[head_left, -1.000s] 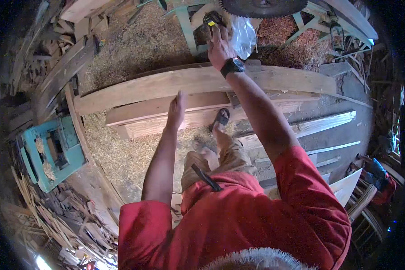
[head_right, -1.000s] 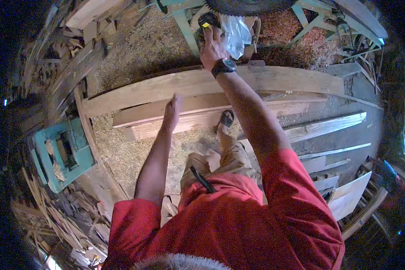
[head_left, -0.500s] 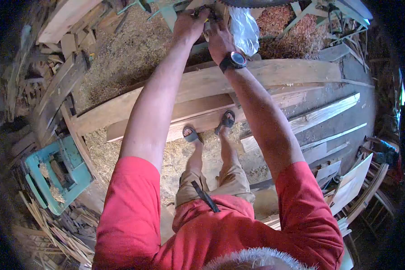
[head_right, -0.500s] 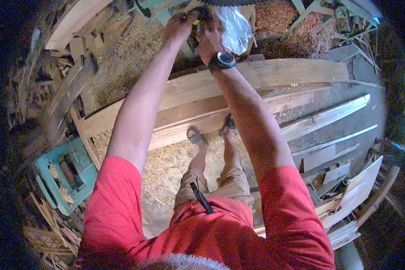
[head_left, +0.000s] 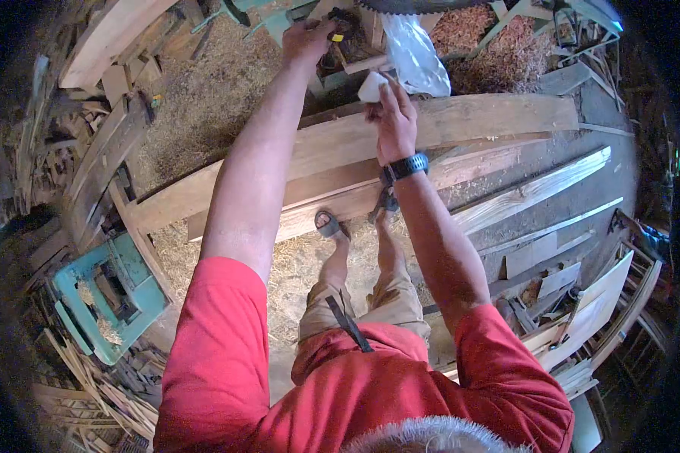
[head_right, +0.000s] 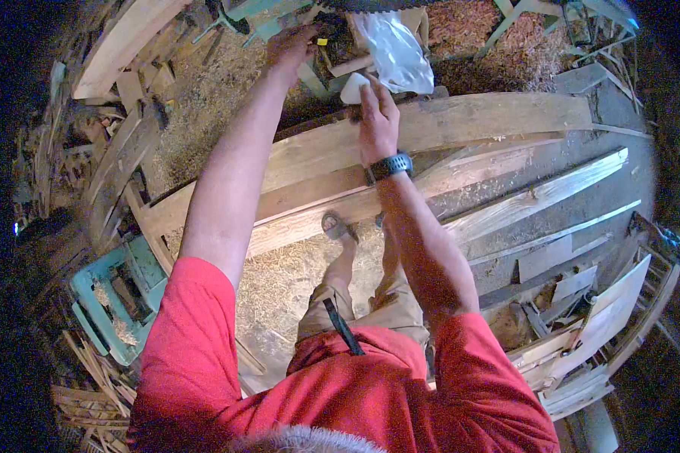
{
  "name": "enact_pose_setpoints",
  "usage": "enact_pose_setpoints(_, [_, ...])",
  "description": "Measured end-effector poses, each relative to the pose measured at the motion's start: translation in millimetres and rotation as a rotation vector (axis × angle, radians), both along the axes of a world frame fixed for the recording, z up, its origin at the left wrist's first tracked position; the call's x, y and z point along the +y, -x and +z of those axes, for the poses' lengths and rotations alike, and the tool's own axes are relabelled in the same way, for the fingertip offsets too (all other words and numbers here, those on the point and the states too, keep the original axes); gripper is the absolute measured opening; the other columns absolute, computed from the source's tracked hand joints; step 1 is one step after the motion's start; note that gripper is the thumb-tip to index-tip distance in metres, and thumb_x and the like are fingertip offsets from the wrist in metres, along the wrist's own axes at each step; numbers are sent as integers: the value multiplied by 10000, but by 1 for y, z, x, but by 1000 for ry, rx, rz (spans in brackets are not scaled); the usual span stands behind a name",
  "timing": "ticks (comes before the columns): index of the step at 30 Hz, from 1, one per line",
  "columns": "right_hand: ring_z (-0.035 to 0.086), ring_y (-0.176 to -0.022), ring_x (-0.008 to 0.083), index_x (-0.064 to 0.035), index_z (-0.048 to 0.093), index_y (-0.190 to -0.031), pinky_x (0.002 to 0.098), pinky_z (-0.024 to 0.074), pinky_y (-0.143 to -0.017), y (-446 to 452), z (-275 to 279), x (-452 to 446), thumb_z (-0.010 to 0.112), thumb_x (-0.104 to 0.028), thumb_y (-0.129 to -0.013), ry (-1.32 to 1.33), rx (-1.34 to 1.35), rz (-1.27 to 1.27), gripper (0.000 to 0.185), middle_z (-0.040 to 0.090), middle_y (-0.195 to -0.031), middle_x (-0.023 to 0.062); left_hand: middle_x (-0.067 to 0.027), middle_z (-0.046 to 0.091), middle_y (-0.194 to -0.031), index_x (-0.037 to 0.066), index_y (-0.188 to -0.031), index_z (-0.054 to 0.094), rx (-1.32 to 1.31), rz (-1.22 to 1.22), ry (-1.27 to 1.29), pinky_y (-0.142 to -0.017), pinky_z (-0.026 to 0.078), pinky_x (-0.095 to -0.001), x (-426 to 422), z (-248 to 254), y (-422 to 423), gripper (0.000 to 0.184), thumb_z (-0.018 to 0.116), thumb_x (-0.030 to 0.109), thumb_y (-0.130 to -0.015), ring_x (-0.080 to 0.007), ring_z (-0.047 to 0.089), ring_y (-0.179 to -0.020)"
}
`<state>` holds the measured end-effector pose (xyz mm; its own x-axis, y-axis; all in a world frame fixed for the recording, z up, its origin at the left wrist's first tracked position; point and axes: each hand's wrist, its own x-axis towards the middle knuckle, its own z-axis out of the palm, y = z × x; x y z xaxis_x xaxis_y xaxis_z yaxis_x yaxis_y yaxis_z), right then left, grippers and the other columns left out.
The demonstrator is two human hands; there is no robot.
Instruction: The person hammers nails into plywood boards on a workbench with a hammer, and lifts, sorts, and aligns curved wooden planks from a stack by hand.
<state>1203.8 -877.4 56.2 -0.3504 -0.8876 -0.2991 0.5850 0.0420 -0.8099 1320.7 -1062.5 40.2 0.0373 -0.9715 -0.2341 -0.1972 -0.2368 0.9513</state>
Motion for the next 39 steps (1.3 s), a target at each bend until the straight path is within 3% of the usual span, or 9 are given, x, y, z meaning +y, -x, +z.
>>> enact_pose_setpoints(4, [599, -715, 148, -75, 538, -1271, 309, 485, -678, 0, -25, 7, 498, -332, -973, -147, -250, 43, 395, 650, -964, 62, -23, 657, -832, 71, -1007, 656, 276, 1, -89, -600, 515, -253, 26, 24, -7, 215, 668, 228, -861, -128, 621, -638])
enact_pose_setpoints(9, [605, -741, 186, -95, 513, -1256, 333, 488, -690, -8, -7, 3, 489, -395, -971, -132, -431, 109, 414, 639, -1017, 67, -43, 667, -933, 27, -1178, 613, 570, -24, -64, -699, 533, -272, 74, 21, -25, 344, 659, 202, -885, -122, 630, -801])
enact_pose_setpoints(13, [643, -788, 198, -94, 510, -1210, 346, 517, -678, -19, 2, 5, 567, -399, -939, -216, -203, 173, 412, 636, -1026, 72, -21, 670, -926, 17, -1178, 616, 399, -78, -123, -730, 511, -252, 132, 24, -33, 346, 654, 216, -897, -106, 616, -821])
enact_pose_setpoints(15, [675, -836, 196, -84, 523, -1165, 348, 554, -674, -18, -5, 10, 653, -299, -902, -256, -69, 198, 363, 649, -989, 73, -32, 647, -1103, 45, -1212, 602, 229, -327, -75, -881, 496, -297, 146, 18, -41, 404, 642, 303, -905, -139, 609, -992])
enact_pose_setpoints(19, [670, -721, 175, -63, 550, -1127, 303, 551, -585, -12, -22, 24, 720, -215, -844, -218, -234, 96, 364, 670, -896, 79, -34, 653, -1086, 45, -1203, 606, 201, -418, -152, -855, 500, -293, 149, 9, -45, 409, 654, 321, -905, -118, 601, -972])
enact_pose_setpoints(28, [662, -784, 164, -95, 580, -1084, 271, 520, -602, 10, -29, 42, 675, -233, -881, -276, -211, 178, 263, 655, -964, 34, -51, 698, -944, 25, -1102, 669, 163, -471, -171, -743, 517, -269, 146, 15, -37, 329, 696, 268, -883, -116, 634, -831])
enact_pose_setpoints(31, [664, -776, 170, -92, 580, -1079, 268, 517, -588, 18, -35, 52, 671, -223, -882, -274, -246, 160, 253, 656, -963, 42, -106, 715, -938, 93, -1004, 713, -247, -357, 347, -716, 540, -320, 107, 14, -32, 241, 661, 303, -899, -197, 690, -823])
enact_pose_setpoints(34, [662, -764, 175, -92, 581, -1080, 263, 513, -578, 22, -42, 67, 661, -217, -887, -288, -270, 173, 244, 657, -964, 45, -99, 702, -898, 122, -998, 719, -476, -434, 541, -751, 518, -380, 68, 21, -14, 206, 657, 275, -875, -277, 659, -853])
enact_pose_setpoints(39, [653, -797, 166, -87, 583, -1077, 262, 508, -572, 19, -55, 96, 670, -199, -879, -358, -320, 129, 243, 649, -969, 42, -78, 702, -854, 196, -923, 733, -848, -627, 848, -766, 517, -437, 29, 19, 9, 190, 614, 309, -827, -285, 672, -815])
